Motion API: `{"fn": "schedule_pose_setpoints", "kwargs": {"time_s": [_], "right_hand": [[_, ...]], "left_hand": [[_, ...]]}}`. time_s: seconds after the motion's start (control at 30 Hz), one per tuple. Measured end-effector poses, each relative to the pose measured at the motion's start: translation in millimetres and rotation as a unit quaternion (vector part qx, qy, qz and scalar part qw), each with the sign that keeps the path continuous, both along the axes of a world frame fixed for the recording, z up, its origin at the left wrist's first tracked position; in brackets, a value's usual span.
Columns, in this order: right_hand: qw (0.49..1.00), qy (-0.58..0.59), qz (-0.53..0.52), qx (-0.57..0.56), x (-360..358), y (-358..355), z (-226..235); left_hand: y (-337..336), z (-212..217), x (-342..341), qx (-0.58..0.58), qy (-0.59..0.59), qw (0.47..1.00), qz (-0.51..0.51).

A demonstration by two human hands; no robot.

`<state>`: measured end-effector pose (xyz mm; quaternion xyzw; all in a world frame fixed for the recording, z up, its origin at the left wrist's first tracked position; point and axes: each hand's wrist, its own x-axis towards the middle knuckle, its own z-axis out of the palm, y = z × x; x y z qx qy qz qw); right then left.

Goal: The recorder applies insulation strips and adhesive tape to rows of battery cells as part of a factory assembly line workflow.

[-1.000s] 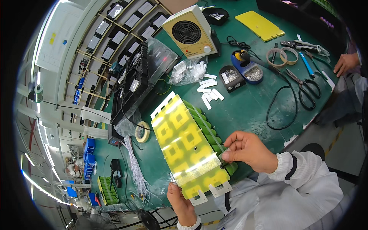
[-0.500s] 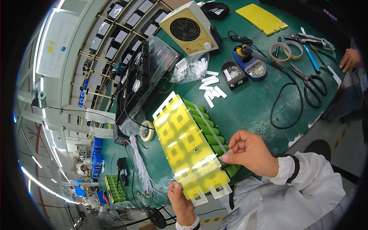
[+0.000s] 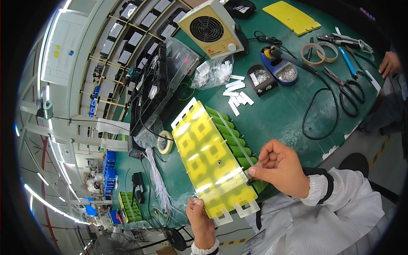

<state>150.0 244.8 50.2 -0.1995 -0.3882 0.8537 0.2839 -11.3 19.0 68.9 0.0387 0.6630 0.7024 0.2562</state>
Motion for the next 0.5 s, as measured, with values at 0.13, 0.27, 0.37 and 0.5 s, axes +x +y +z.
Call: {"fn": "schedule_pose_setpoints", "kwargs": {"time_s": [0.13, 0.27, 0.37, 0.5], "right_hand": [[1.000, 0.002, -0.004, -0.012, 1, -2, 1], [1.000, 0.010, -0.018, -0.022, 1, -3, 1], [0.999, 0.008, -0.011, -0.046, 1, 0, 2], [0.998, 0.007, 0.019, -0.063, 2, 0, 1]], "left_hand": [[-10, -5, -4, -0.019, 0.019, 0.998, -0.051], [10, 3, 5, 0.001, -0.007, 1.000, 0.005], [4, 0, 2, 0.005, 0.000, 1.000, -0.010], [3, -2, 3, -0.002, 0.011, 1.000, 0.004]]}}
